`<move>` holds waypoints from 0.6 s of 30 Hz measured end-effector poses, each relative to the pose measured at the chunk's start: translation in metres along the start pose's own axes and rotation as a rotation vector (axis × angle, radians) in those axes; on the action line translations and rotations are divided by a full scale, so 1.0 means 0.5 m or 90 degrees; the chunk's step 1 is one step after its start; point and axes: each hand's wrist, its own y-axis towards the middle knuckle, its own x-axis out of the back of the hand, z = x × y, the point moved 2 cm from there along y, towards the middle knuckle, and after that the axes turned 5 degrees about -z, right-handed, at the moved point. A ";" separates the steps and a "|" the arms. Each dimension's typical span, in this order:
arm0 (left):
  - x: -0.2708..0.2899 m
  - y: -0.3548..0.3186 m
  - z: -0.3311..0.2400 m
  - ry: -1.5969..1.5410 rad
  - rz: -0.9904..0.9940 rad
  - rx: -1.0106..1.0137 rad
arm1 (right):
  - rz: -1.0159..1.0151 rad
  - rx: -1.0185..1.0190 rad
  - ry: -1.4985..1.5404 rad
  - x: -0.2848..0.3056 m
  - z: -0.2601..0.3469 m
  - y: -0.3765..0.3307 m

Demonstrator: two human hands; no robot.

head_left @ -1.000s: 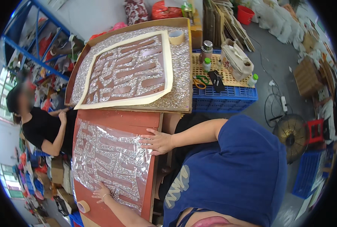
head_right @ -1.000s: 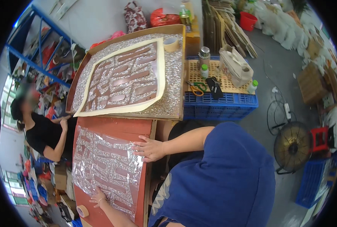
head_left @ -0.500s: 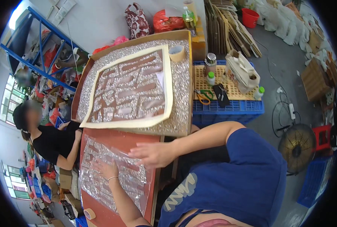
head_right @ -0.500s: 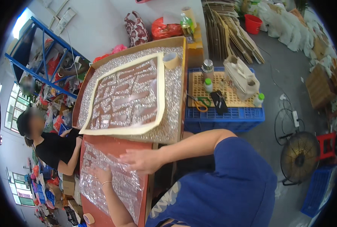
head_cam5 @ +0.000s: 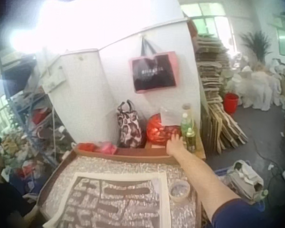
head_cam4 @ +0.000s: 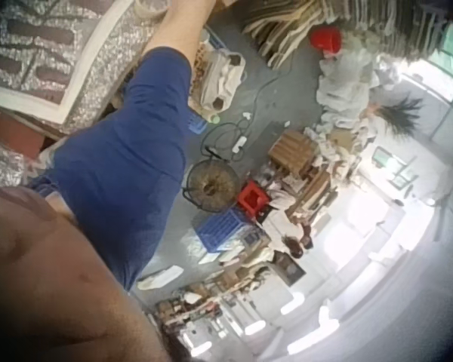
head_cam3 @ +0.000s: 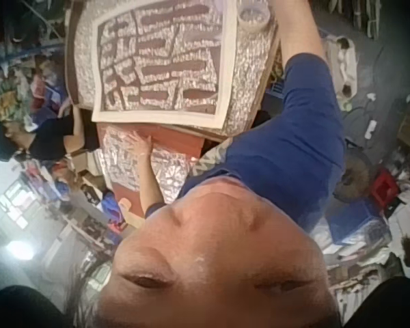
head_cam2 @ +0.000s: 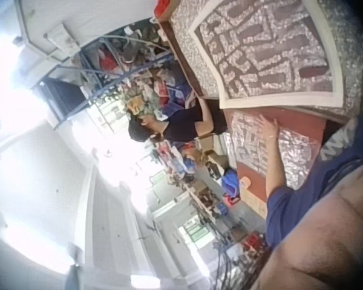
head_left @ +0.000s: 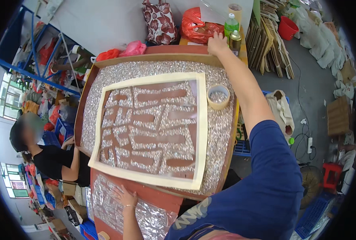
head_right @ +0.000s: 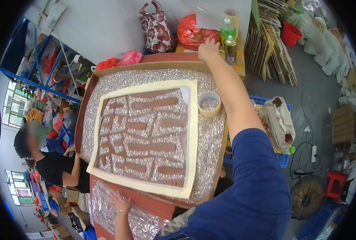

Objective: Applying a clear adhesive sheet onto a patterned shoe component and smoothing it by hand.

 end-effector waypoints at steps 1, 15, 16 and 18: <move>-0.002 0.003 -0.001 0.002 0.006 0.000 | 0.006 0.001 -0.003 -0.030 -0.021 0.038; 0.129 -0.157 -0.001 0.002 0.213 0.308 | -0.084 0.101 0.087 -0.313 -0.176 0.436; 0.135 -0.172 -0.002 -0.001 0.213 0.313 | -0.080 0.095 0.090 -0.313 -0.153 0.436; 0.141 -0.198 -0.020 0.016 0.222 0.313 | -0.081 0.103 0.094 -0.291 -0.120 0.431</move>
